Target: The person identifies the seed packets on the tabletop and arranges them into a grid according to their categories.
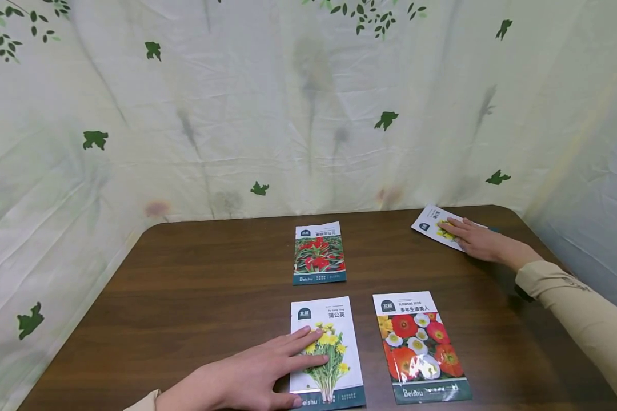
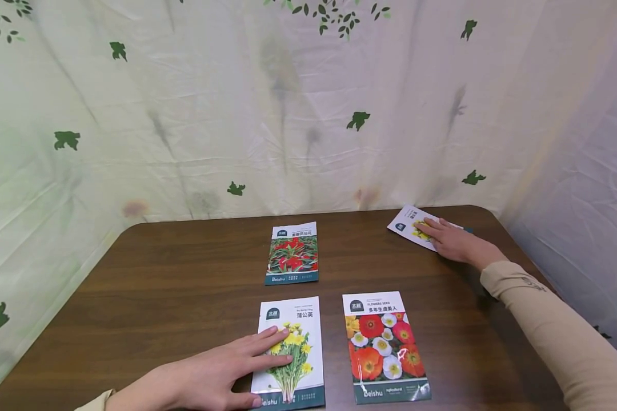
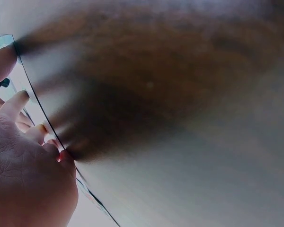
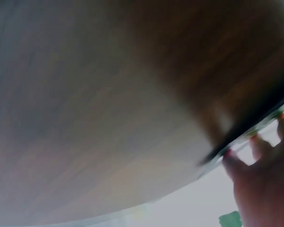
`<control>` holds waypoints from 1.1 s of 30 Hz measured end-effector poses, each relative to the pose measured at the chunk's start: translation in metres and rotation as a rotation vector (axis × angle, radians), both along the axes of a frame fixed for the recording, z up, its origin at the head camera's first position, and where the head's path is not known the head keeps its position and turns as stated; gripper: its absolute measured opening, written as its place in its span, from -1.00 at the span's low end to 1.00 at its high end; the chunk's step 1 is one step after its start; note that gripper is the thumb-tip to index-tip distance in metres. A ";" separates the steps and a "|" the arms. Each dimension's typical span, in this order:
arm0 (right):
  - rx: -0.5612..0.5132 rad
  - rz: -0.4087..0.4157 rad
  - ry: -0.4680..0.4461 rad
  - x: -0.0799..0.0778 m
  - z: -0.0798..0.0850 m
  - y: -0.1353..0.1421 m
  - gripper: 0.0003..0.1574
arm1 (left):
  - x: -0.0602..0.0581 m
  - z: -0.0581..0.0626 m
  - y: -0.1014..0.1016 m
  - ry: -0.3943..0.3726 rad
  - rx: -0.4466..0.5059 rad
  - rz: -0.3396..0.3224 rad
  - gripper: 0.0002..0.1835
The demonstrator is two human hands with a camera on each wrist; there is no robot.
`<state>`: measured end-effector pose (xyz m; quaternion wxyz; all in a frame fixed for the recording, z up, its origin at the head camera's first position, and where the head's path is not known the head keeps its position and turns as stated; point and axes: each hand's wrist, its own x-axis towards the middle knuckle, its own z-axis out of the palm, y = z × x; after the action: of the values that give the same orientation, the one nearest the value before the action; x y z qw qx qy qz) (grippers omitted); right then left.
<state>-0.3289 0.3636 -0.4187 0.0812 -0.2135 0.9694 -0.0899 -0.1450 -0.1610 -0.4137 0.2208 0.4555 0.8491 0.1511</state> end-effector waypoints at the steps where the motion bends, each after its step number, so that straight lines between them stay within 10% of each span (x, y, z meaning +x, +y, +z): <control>1: 0.004 -0.003 0.010 0.000 0.000 -0.001 -0.33 | 0.000 0.000 0.000 0.003 0.000 -0.002 -0.34; 33: 0.230 -0.209 0.189 0.016 0.001 -0.025 -0.30 | 0.002 -0.001 -0.001 0.103 0.065 -0.065 -0.35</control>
<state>-0.3129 0.3382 -0.4174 0.0039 -0.1084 0.9935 0.0340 -0.1432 -0.1625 -0.4144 0.1669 0.4967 0.8388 0.1477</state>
